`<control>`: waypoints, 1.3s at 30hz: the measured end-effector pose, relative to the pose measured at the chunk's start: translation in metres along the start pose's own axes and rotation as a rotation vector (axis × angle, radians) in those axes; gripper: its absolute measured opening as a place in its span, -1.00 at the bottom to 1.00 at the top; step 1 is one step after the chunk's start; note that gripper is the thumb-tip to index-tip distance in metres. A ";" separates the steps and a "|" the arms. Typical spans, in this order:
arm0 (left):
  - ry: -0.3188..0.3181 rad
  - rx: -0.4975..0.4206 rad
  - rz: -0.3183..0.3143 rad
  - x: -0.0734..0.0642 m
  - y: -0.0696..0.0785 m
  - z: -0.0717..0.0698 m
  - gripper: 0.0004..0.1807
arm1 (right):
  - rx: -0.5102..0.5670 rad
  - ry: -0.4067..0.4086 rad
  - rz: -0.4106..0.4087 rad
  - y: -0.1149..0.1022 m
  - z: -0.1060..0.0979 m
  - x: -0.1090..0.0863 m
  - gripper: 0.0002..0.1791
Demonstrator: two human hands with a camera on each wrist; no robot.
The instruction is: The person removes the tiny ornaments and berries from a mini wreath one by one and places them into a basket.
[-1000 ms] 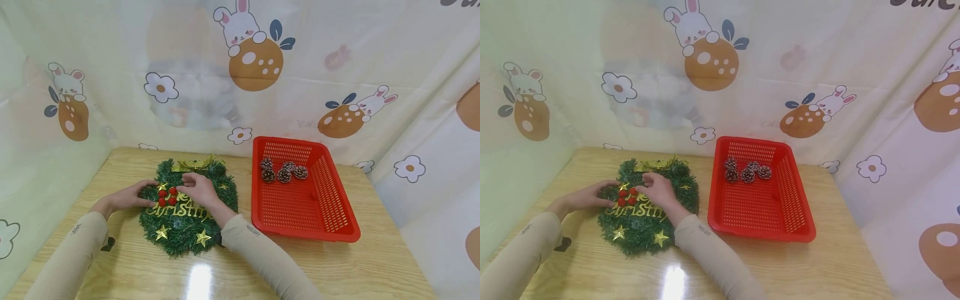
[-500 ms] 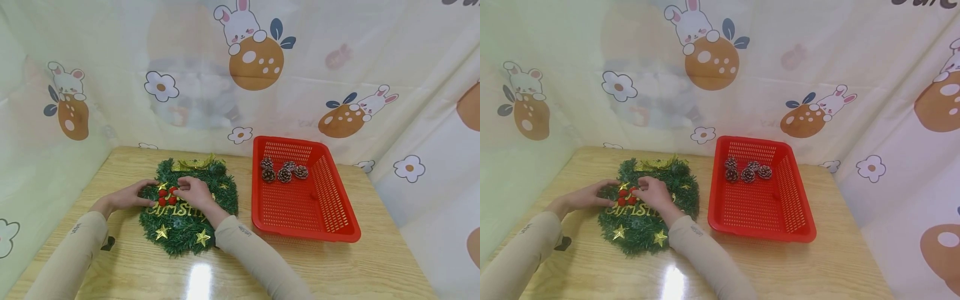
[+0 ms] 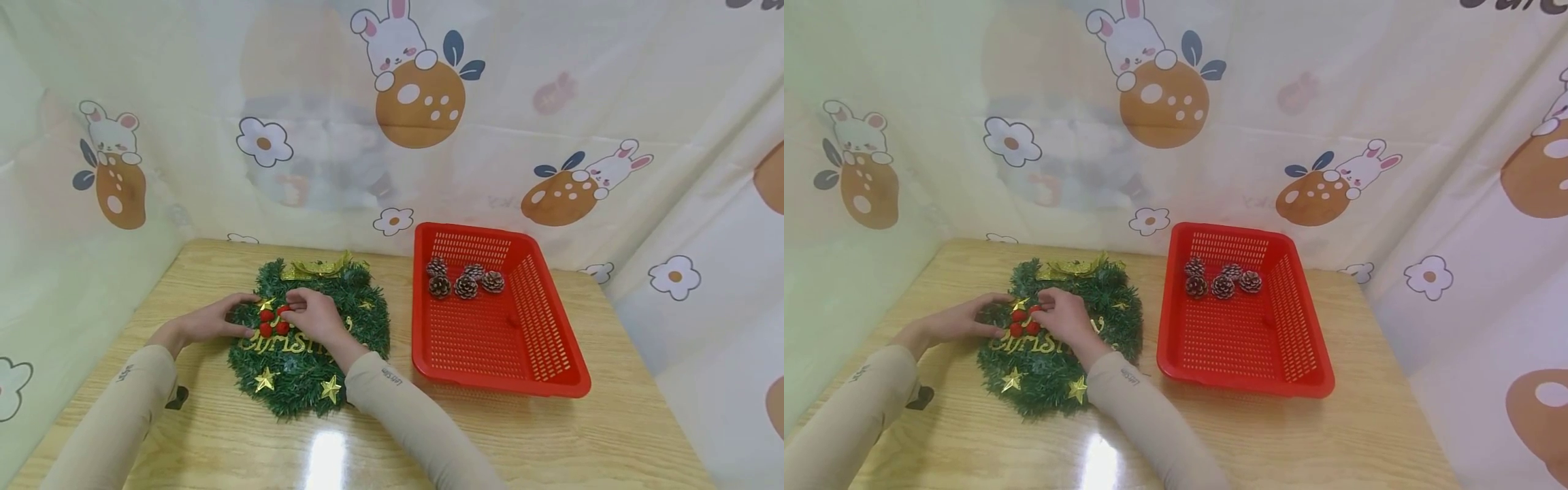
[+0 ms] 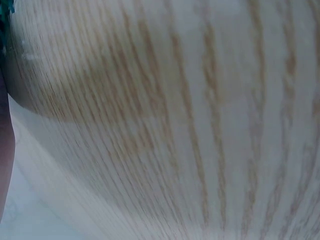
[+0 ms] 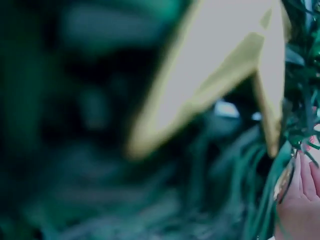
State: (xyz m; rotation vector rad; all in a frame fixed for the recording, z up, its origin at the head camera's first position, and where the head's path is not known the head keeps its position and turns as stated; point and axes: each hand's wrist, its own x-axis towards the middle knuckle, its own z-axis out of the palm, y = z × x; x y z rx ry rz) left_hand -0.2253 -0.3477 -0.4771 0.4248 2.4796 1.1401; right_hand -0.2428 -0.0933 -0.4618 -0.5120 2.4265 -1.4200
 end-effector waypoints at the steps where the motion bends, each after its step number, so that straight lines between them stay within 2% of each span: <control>1: -0.001 0.003 0.000 0.000 0.000 0.000 -0.16 | -0.003 0.001 -0.003 0.000 0.000 0.000 -0.58; 8: 0.000 0.000 -0.010 0.000 0.000 0.000 -0.16 | -0.040 -0.005 -0.038 0.002 0.001 0.002 -0.60; 15: -0.004 -0.001 -0.008 0.000 -0.001 0.000 -0.17 | -0.164 0.007 -0.110 0.005 0.004 0.002 -0.63; 32: -0.009 0.012 -0.011 0.000 -0.002 -0.001 -0.17 | -0.146 0.043 -0.102 0.004 0.008 0.003 -0.67; 39: -0.009 0.009 -0.007 0.000 -0.002 -0.001 -0.16 | -0.079 0.093 -0.080 0.000 0.005 0.001 -0.69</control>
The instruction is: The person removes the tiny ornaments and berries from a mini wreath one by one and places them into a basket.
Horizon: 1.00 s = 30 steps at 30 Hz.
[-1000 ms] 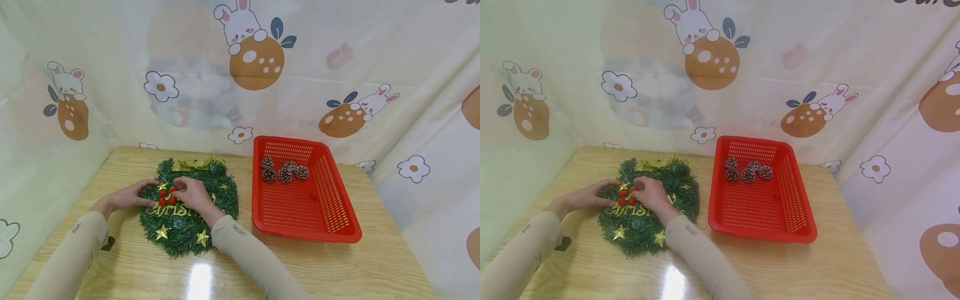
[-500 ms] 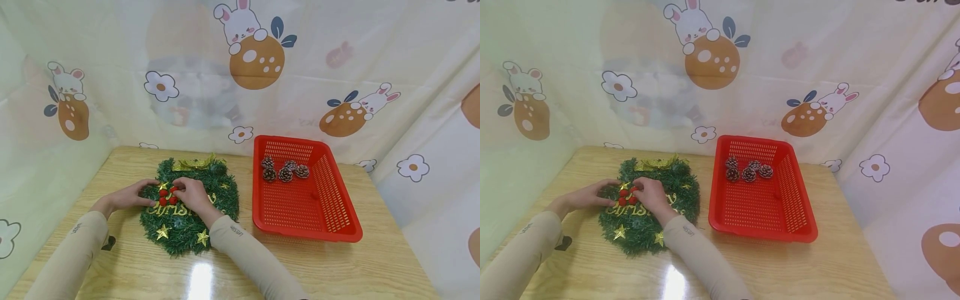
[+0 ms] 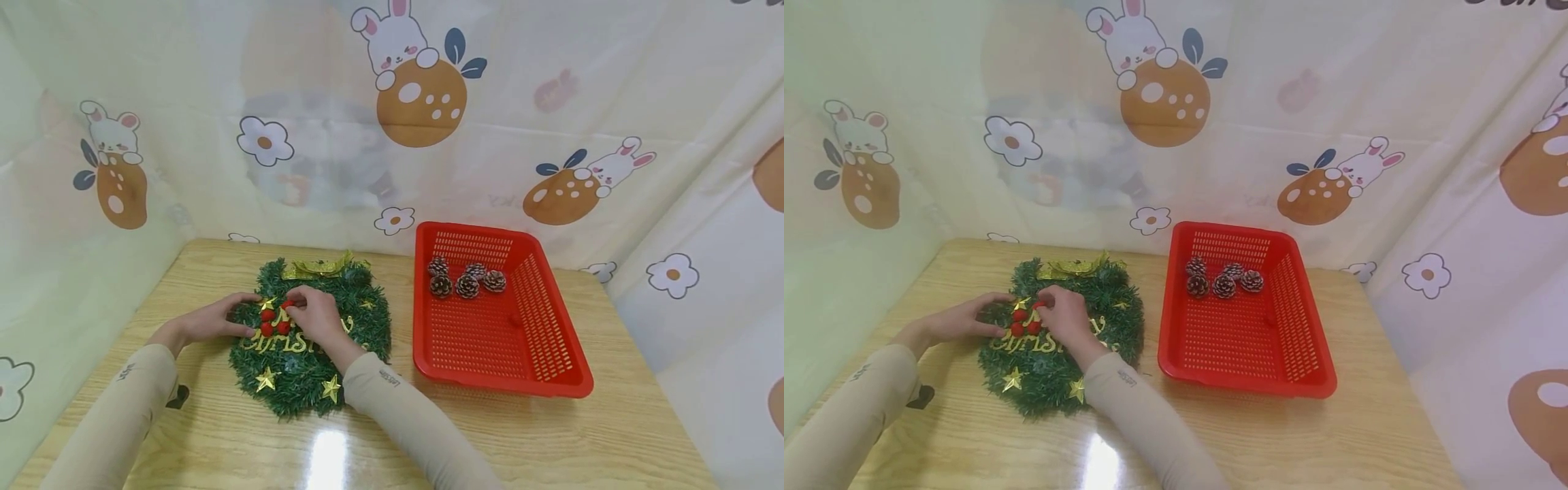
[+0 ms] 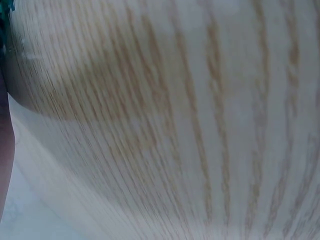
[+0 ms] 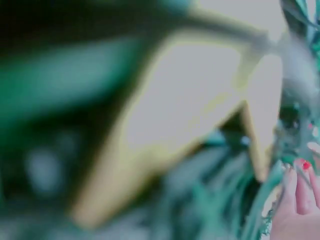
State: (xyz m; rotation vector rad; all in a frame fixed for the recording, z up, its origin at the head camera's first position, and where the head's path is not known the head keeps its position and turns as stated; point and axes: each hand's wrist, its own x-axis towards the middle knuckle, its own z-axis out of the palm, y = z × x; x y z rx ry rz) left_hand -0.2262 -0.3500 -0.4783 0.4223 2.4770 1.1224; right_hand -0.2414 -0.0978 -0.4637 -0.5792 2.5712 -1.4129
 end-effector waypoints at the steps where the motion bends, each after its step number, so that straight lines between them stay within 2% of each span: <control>1: -0.001 0.000 0.002 0.000 0.000 0.000 -0.16 | 0.010 0.011 0.007 -0.001 -0.002 0.000 -0.69; 11: -0.003 -0.001 -0.003 0.001 -0.001 -0.001 -0.15 | 0.061 0.068 0.014 -0.006 -0.021 -0.001 -0.67; 18: -0.003 -0.010 -0.028 0.001 -0.001 0.000 -0.14 | 0.056 0.091 0.025 -0.008 -0.034 0.002 -0.66; 23: -0.003 -0.016 -0.018 0.000 -0.001 0.000 -0.15 | 0.066 0.124 0.037 -0.011 -0.044 0.008 -0.65; 30: 0.001 -0.005 -0.005 0.000 0.000 0.000 -0.15 | 0.137 0.166 0.041 -0.019 -0.063 0.013 -0.68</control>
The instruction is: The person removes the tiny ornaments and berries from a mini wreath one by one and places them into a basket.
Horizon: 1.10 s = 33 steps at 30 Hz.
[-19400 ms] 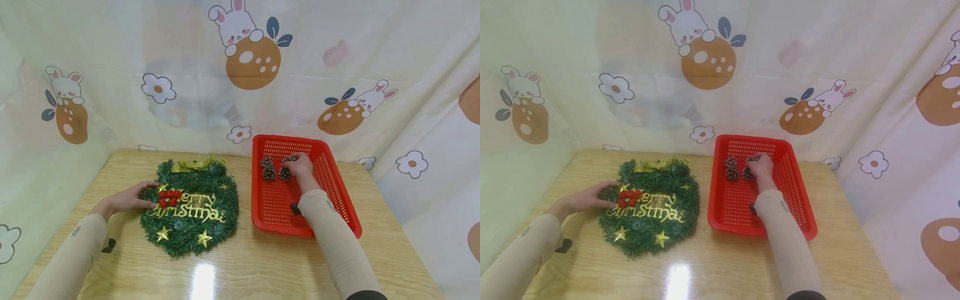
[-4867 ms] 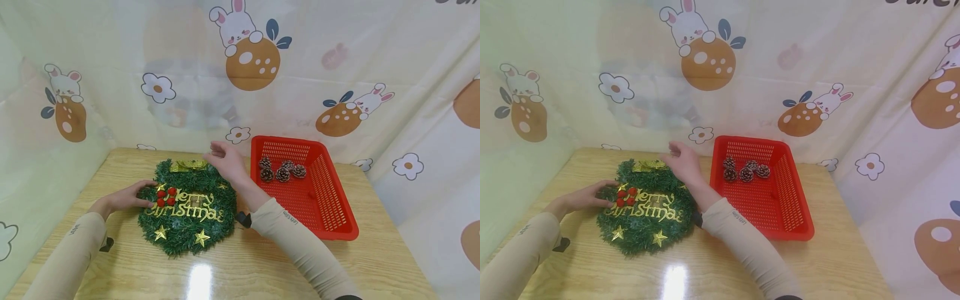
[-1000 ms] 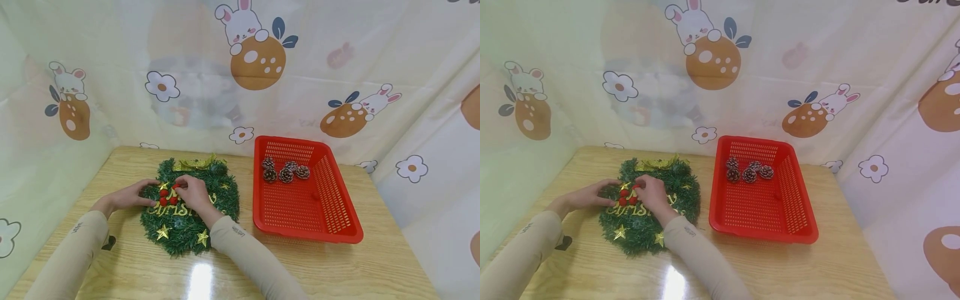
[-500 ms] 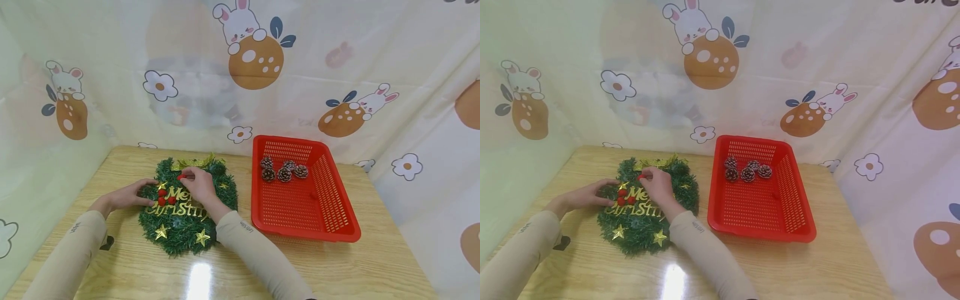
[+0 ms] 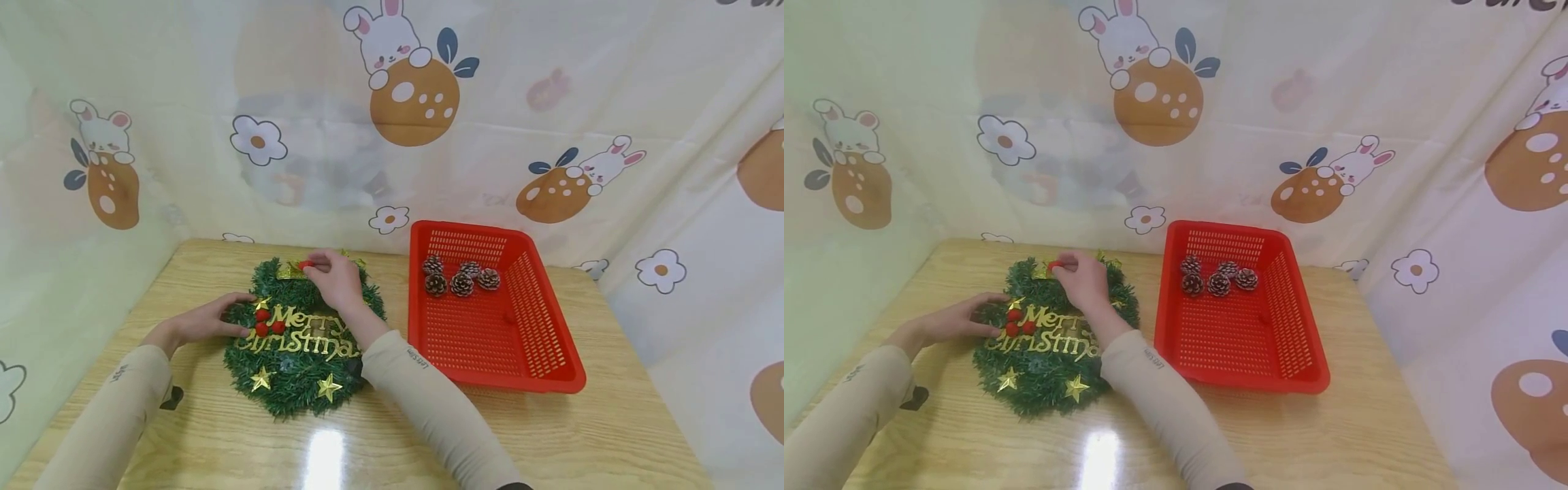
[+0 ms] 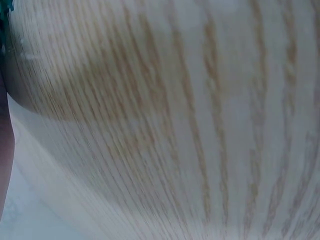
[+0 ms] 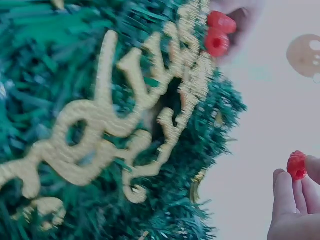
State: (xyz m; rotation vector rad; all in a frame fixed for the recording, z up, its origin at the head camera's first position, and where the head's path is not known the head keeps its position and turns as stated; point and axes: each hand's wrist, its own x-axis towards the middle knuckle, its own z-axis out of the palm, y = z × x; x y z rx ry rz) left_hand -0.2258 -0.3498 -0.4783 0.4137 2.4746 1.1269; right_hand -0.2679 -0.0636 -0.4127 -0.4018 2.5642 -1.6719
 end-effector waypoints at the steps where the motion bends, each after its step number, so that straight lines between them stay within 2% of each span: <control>1: 0.000 -0.001 0.002 0.000 0.000 0.000 -0.15 | 0.005 0.006 0.001 -0.002 -0.003 0.001 -0.67; 8: -0.003 -0.007 -0.003 0.000 0.000 -0.002 -0.14 | 0.047 0.002 0.026 -0.006 -0.018 0.005 -0.63; 20: -0.003 -0.021 0.006 -0.001 -0.001 -0.002 -0.15 | 0.085 0.067 -0.014 -0.012 -0.047 0.013 -0.62; 25: 0.003 -0.010 0.001 -0.001 0.000 -0.001 -0.15 | 0.072 0.076 -0.006 -0.013 -0.060 0.013 -0.61; 33: 0.011 0.000 0.018 -0.002 0.002 0.000 -0.16 | 0.118 0.077 0.021 -0.010 -0.077 0.013 -0.62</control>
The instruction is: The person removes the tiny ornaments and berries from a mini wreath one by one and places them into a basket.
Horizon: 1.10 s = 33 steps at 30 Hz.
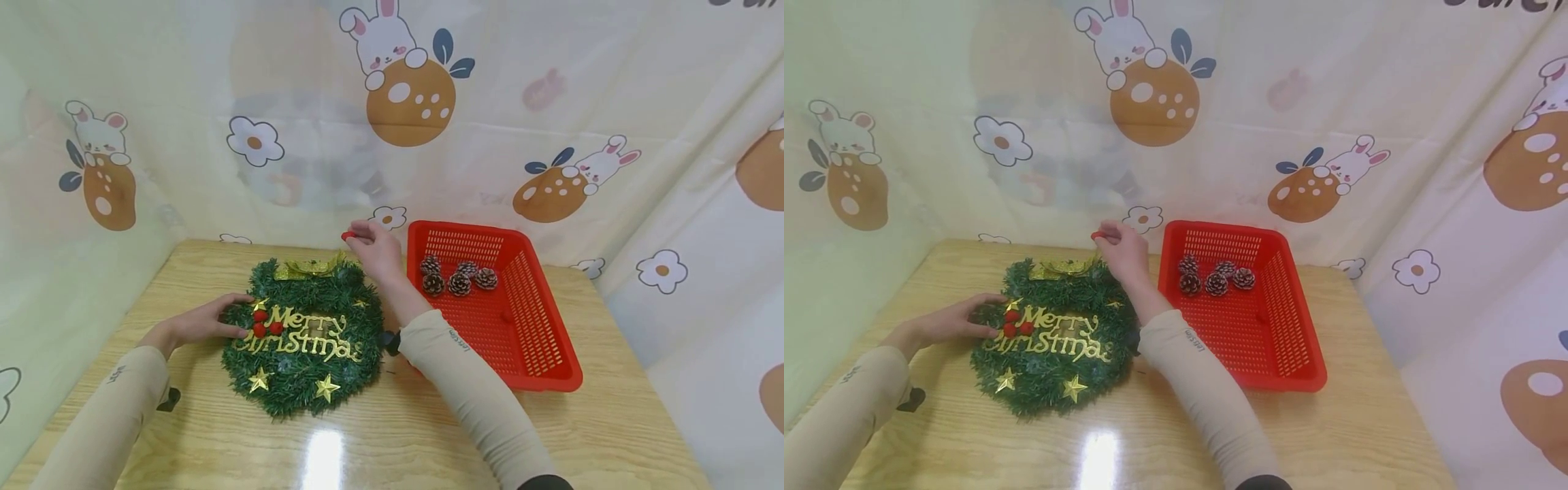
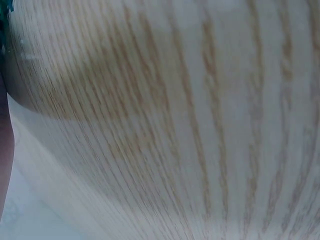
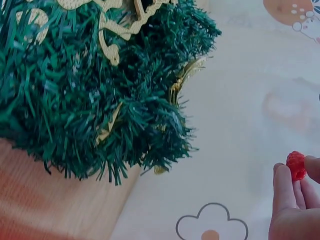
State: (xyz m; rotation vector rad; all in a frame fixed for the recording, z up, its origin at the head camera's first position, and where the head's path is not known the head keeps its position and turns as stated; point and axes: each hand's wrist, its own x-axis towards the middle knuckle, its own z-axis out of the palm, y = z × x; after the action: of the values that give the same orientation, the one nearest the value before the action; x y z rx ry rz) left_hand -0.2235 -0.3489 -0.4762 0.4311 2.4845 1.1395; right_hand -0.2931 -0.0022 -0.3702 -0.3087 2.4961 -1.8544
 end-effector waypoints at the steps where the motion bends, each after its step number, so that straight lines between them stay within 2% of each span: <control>1: 0.001 0.004 0.002 0.000 0.000 0.000 -0.16 | 0.000 0.000 0.001 0.000 -0.002 0.000 -0.61; 8: 0.004 0.014 0.019 0.000 -0.001 0.001 -0.16 | -0.001 0.004 -0.007 -0.001 -0.014 0.003 -0.55; 15: 0.005 0.005 0.018 0.000 -0.002 0.002 -0.17 | -0.021 0.047 0.011 0.004 -0.029 0.006 -0.59; 23: 0.001 0.004 0.000 0.001 -0.003 0.002 -0.15 | 0.010 0.067 0.002 0.002 -0.045 0.013 -0.60; 33: 0.002 0.001 -0.001 0.001 -0.003 0.001 -0.16 | 0.018 0.131 0.000 0.008 -0.066 0.017 -0.57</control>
State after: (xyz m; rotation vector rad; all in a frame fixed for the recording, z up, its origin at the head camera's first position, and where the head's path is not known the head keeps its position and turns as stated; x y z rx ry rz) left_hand -0.2248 -0.3502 -0.4795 0.4292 2.4865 1.1384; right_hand -0.3195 0.0592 -0.3563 -0.1928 2.5595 -1.9572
